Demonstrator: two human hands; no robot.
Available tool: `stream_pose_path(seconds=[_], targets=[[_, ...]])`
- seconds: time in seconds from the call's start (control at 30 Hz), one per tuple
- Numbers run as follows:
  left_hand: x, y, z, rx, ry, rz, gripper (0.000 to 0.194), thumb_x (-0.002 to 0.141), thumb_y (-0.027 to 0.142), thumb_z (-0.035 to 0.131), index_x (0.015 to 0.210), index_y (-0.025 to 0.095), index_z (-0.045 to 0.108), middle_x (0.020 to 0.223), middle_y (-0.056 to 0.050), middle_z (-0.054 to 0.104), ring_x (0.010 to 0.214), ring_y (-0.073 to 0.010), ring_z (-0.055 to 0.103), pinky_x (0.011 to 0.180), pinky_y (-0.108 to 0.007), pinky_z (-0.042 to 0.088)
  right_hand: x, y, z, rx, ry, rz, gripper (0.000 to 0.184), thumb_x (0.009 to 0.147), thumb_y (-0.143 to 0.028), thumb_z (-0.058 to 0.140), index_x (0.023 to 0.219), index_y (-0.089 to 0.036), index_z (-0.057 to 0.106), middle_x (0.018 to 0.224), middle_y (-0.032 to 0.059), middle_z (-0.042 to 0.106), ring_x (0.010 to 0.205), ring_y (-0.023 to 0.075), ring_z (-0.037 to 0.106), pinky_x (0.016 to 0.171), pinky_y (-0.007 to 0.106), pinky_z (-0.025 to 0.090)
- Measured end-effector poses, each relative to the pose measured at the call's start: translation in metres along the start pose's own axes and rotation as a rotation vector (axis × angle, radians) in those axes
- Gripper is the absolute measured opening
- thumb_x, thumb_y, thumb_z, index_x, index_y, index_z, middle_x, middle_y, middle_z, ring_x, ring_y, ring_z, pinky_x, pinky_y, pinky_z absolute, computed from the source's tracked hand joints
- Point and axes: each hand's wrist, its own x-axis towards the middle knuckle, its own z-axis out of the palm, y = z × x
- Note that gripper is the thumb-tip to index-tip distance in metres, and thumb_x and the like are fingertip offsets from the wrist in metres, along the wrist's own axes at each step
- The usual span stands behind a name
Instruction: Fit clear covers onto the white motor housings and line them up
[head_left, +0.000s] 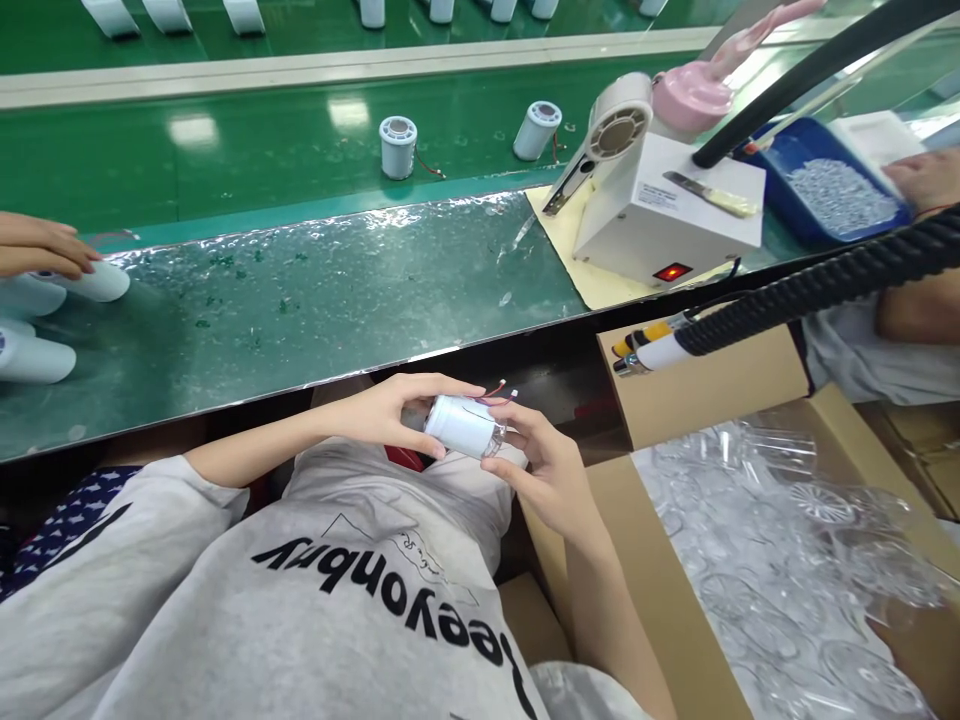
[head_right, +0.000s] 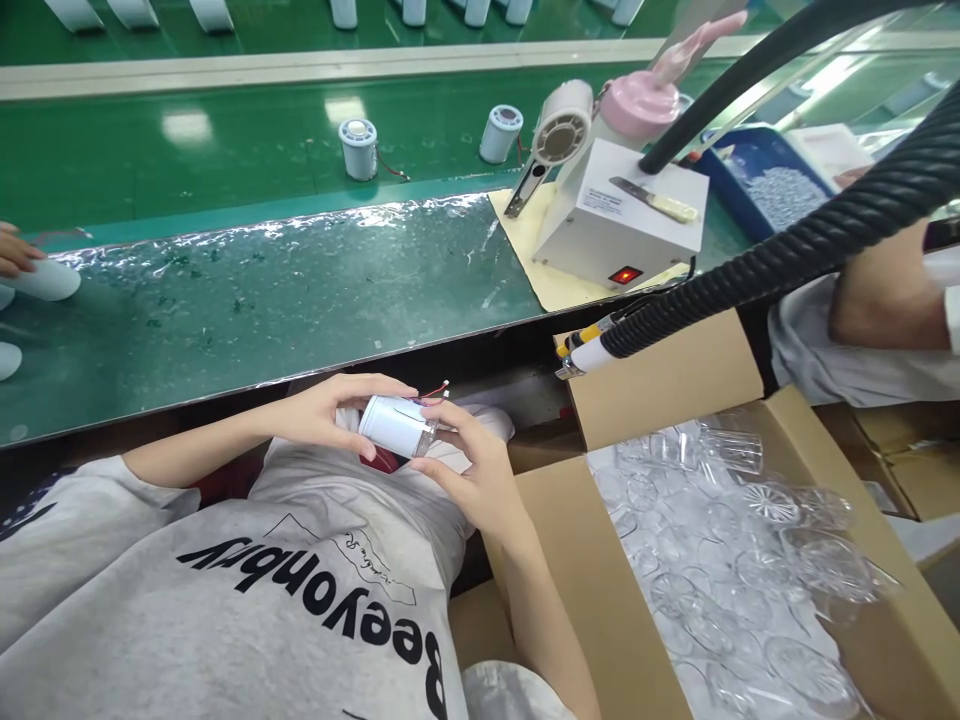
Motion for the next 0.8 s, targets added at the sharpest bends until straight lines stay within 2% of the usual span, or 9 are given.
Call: stream_pose_path(seconds=[0.17, 0.27, 0.4, 0.7, 0.8], targets=[[-0.001, 0.003, -0.002, 0.086, -0.027, 0.067, 0.071, 0.076, 0.034, 0.088, 0.142, 0.028, 0.064, 0.148, -0.012, 0.062, 0.136, -0.0294, 0.059, 0.117, -0.043, 0.044, -0.001, -0.003, 0.0, 0.085, -0.015, 0.136, 0.044, 0.082, -0.046, 0.083, 0.119, -0.028, 0.067, 0.123, 0.0078, 0.071, 0.105, 0.025, 0.072, 0.092, 0.04, 0.064], [-0.001, 0.003, -0.002, 0.104, -0.031, 0.078, 0.07, 0.076, 0.034, 0.088, 0.141, 0.028, 0.064, 0.147, -0.012, 0.063, 0.135, -0.0288, 0.059, 0.117, -0.043, 0.044, -0.001, 0.0, 0.001, 0.146, -0.008, 0.17, 0.046, 0.081, -0.049, 0.083, 0.118, -0.028, 0.067, 0.123, 0.0083, 0.07, 0.105, 0.0247, 0.071, 0.088, 0.037, 0.063], [-0.001, 0.005, -0.002, 0.105, -0.042, 0.062, 0.069, 0.077, 0.035, 0.087, 0.142, 0.027, 0.064, 0.147, -0.013, 0.062, 0.135, -0.0289, 0.059, 0.116, -0.043, 0.046, -0.001, 0.003, 0.003, 0.193, 0.004, 0.199, 0.045, 0.081, -0.051, 0.083, 0.116, -0.028, 0.066, 0.116, 0.0073, 0.072, 0.096, 0.0212, 0.071, 0.08, 0.033, 0.062], [-0.002, 0.005, -0.001, 0.121, -0.039, 0.049, 0.069, 0.076, 0.034, 0.087, 0.141, 0.029, 0.064, 0.147, -0.012, 0.062, 0.137, -0.0297, 0.058, 0.117, -0.045, 0.044, 0.002, 0.011, 0.002, 0.269, -0.038, 0.311, 0.045, 0.083, -0.059, 0.075, 0.112, -0.026, 0.064, 0.098, 0.005, 0.073, 0.086, 0.0216, 0.072, 0.071, 0.034, 0.065], [-0.003, 0.003, -0.001, 0.134, -0.041, 0.076, 0.069, 0.077, 0.034, 0.087, 0.142, 0.029, 0.064, 0.147, -0.012, 0.062, 0.137, -0.0298, 0.058, 0.118, -0.045, 0.044, 0.002, 0.017, 0.004, 0.354, -0.036, 0.381, 0.05, 0.081, -0.063, 0.076, 0.111, -0.025, 0.063, 0.092, 0.003, 0.071, 0.075, 0.0198, 0.072, 0.065, 0.035, 0.066]])
